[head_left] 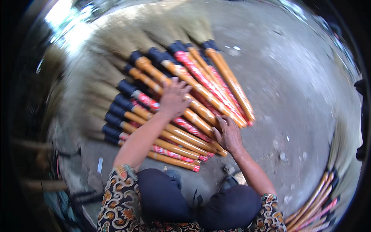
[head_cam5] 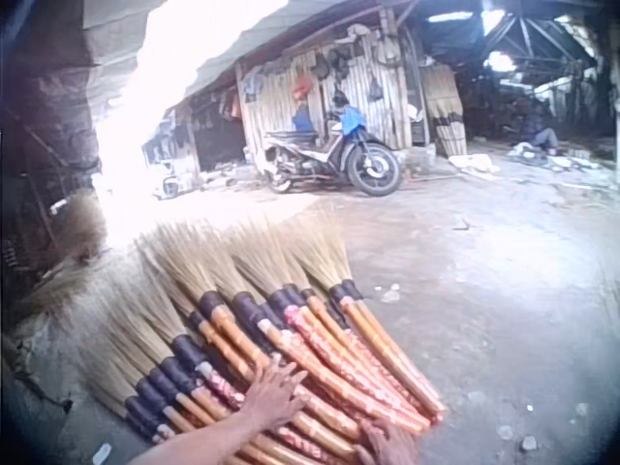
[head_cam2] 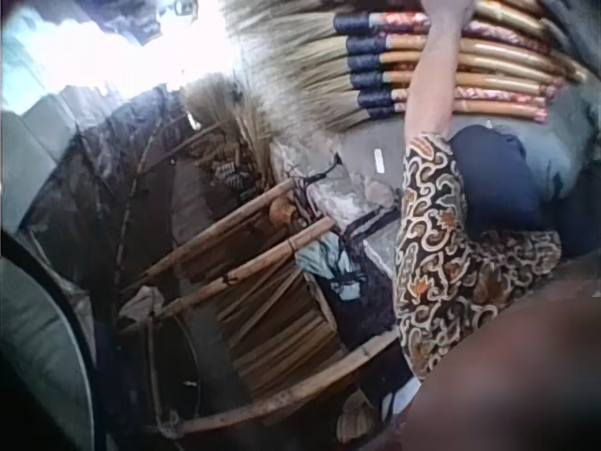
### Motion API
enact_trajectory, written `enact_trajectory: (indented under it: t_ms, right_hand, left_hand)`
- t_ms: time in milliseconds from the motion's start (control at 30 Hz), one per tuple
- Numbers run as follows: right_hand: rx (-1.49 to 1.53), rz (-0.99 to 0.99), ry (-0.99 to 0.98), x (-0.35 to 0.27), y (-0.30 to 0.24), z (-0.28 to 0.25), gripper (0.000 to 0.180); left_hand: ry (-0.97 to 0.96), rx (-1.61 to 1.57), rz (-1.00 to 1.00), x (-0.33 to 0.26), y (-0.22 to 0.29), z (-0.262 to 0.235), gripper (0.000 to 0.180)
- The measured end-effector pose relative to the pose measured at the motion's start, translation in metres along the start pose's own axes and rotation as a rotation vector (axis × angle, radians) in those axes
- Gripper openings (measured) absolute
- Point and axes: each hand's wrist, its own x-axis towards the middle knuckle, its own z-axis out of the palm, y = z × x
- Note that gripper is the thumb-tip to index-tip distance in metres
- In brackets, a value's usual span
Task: The person sits on the floor and arranges multiple brooms with patterned handles into neat rows. They pick up each broom, align it with others, and place it down, repeating the process to form organized groups.
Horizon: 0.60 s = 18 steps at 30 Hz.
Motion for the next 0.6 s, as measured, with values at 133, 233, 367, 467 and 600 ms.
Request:
enact_trajectory:
  t_ms: [133,233,367,467,600]
  right_hand:
    - [-0.057,0.307,0.262,-0.100,0.089,-0.046,0.052]
    - [-0.234,0.842,0.450,-0.230,0.182,-0.086,0.055]
    - [-0.953,1.389,0.411,-0.440,0.245,-0.147,0.060]
    - [-0.831,1.834,0.581,-0.565,0.213,-0.199,0.063]
    - [-1.022,2.095,0.669,-0.641,0.173,-0.240,0.066]
  left_hand:
    - [0.168,-0.164,0.184,0.006,-0.019,0.013,0.054]
    - [0.077,-0.039,0.214,0.012,-0.023,0.018,0.049]
    - [-0.141,0.355,0.099,0.015,-0.027,0.023,0.051]
    - [-0.155,0.363,0.119,0.020,-0.037,0.028,0.053]
    - [-0.223,0.399,0.072,0.028,-0.042,0.030,0.054]
